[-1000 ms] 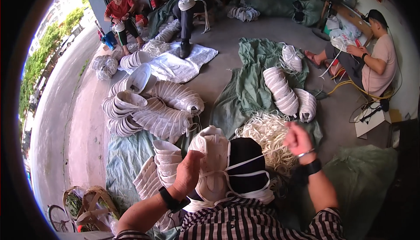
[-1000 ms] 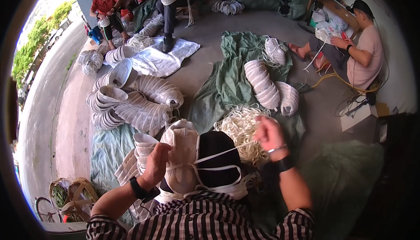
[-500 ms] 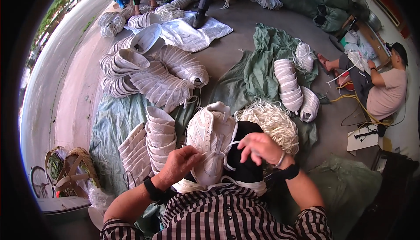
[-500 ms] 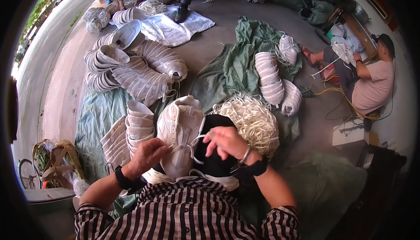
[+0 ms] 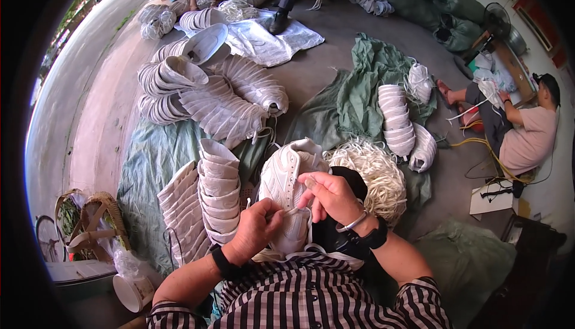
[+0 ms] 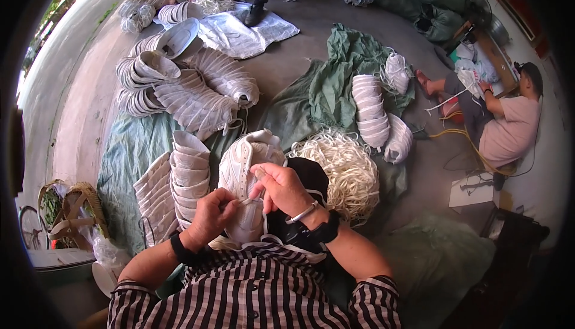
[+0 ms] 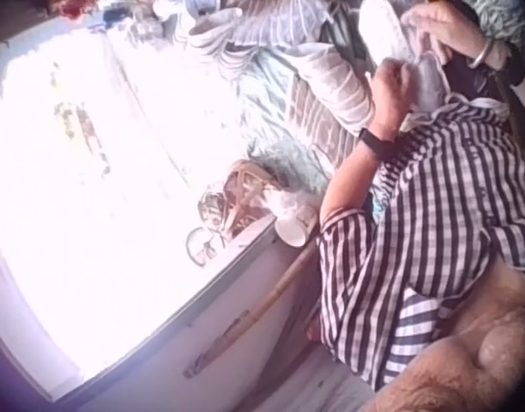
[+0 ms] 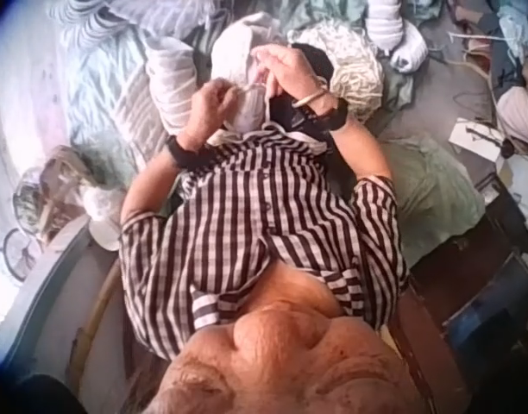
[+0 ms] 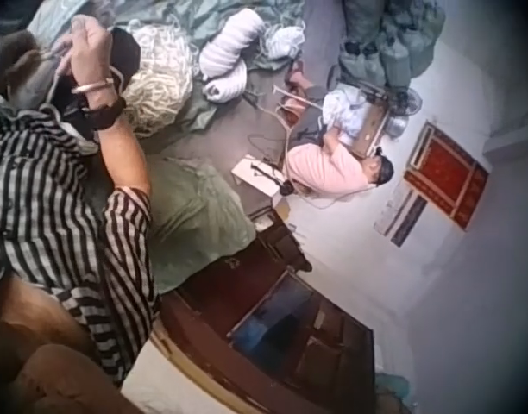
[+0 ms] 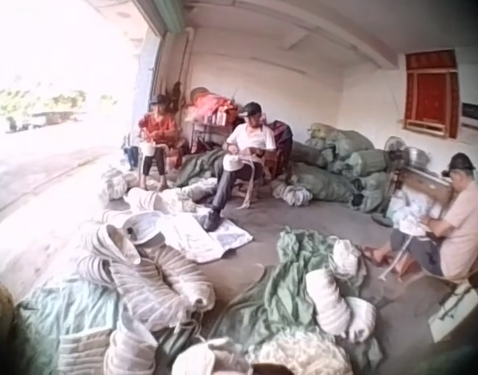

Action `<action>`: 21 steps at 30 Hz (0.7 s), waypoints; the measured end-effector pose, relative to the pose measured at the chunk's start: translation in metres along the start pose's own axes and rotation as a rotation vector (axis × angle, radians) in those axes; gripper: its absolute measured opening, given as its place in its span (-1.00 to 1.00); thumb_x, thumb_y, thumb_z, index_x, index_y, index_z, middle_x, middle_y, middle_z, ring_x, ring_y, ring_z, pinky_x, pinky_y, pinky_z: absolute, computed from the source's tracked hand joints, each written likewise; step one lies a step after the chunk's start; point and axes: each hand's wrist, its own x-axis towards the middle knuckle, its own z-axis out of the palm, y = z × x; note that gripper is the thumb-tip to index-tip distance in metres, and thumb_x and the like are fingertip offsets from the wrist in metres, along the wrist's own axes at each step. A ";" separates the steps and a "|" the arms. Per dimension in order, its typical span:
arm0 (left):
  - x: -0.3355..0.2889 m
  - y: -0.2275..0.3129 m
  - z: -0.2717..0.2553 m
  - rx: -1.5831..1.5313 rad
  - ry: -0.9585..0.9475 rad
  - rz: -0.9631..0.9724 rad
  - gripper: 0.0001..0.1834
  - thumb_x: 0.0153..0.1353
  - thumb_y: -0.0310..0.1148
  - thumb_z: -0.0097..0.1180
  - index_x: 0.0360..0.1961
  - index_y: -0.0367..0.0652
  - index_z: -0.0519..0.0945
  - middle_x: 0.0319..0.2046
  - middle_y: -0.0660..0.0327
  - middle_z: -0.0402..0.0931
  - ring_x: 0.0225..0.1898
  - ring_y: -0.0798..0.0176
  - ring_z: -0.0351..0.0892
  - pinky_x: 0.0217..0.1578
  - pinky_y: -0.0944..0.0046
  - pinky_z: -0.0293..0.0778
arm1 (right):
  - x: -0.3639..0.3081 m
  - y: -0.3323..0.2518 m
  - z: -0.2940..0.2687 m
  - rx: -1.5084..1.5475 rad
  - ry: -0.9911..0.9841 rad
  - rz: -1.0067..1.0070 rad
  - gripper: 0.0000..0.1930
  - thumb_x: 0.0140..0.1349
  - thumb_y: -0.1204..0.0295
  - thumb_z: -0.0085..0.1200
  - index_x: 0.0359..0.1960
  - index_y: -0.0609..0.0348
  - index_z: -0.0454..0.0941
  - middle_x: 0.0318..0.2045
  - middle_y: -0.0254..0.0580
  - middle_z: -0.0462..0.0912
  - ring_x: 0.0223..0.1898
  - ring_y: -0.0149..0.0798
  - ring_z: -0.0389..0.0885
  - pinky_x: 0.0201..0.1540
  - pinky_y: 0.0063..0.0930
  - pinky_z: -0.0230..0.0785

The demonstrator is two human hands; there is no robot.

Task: Insert and thread white laces through the eyelets of cream-colored shoes.

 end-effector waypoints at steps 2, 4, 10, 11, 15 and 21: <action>0.003 0.002 -0.001 0.051 -0.040 -0.012 -0.87 0.14 -0.43 0.11 -0.44 -0.29 0.49 -0.59 0.08 0.50 -0.57 0.34 0.46 -0.50 0.33 0.42 | 0.009 0.004 0.007 0.010 0.017 0.050 -0.68 0.36 0.32 -0.25 -0.08 0.32 0.45 -0.58 -0.19 0.59 -0.79 -0.50 0.43 -0.72 -0.71 0.24; 0.000 -0.006 0.001 0.024 -0.032 0.001 -0.87 0.14 -0.43 0.10 -0.44 -0.29 0.48 -0.62 0.11 0.47 -0.60 0.35 0.43 -0.53 0.33 0.40 | 0.010 0.008 0.009 0.018 0.037 0.096 -0.67 0.37 0.31 -0.25 -0.08 0.32 0.44 -0.59 -0.20 0.58 -0.79 -0.49 0.43 -0.73 -0.71 0.23; -0.002 -0.006 0.003 -0.106 0.008 -0.033 -0.88 0.15 -0.47 0.08 -0.47 -0.29 0.46 -0.67 0.29 0.37 -0.58 0.49 0.29 -0.57 0.41 0.31 | -0.005 0.016 0.012 0.088 -0.081 0.171 -0.70 0.36 0.29 -0.24 -0.21 0.28 0.47 -0.64 -0.21 0.55 -0.78 -0.45 0.47 -0.76 -0.70 0.22; -0.001 -0.006 0.003 -0.070 0.006 -0.030 -0.88 0.14 -0.47 0.09 -0.47 -0.28 0.46 -0.67 0.27 0.37 -0.59 0.49 0.30 -0.57 0.41 0.31 | -0.002 0.016 0.011 0.032 -0.122 0.201 -0.71 0.36 0.30 -0.24 -0.33 0.26 0.45 -0.65 -0.22 0.54 -0.78 -0.44 0.48 -0.76 -0.69 0.22; -0.004 -0.004 0.005 0.151 0.060 0.045 -0.88 0.10 -0.44 0.10 -0.50 -0.25 0.45 -0.64 0.14 0.45 -0.66 0.31 0.40 -0.58 0.33 0.37 | 0.002 0.005 0.009 -0.109 -0.221 0.263 -0.68 0.36 0.27 -0.23 -0.44 0.24 0.42 -0.71 -0.24 0.51 -0.79 -0.42 0.48 -0.77 -0.69 0.22; 0.001 -0.007 0.005 0.275 0.023 0.143 -0.84 0.06 -0.38 0.12 -0.50 -0.23 0.44 -0.58 0.08 0.49 -0.61 0.13 0.50 -0.56 0.23 0.41 | -0.005 0.013 0.008 0.006 -0.238 0.273 -0.67 0.36 0.25 -0.20 -0.13 0.27 0.47 -0.63 -0.18 0.57 -0.72 -0.38 0.55 -0.70 -0.68 0.29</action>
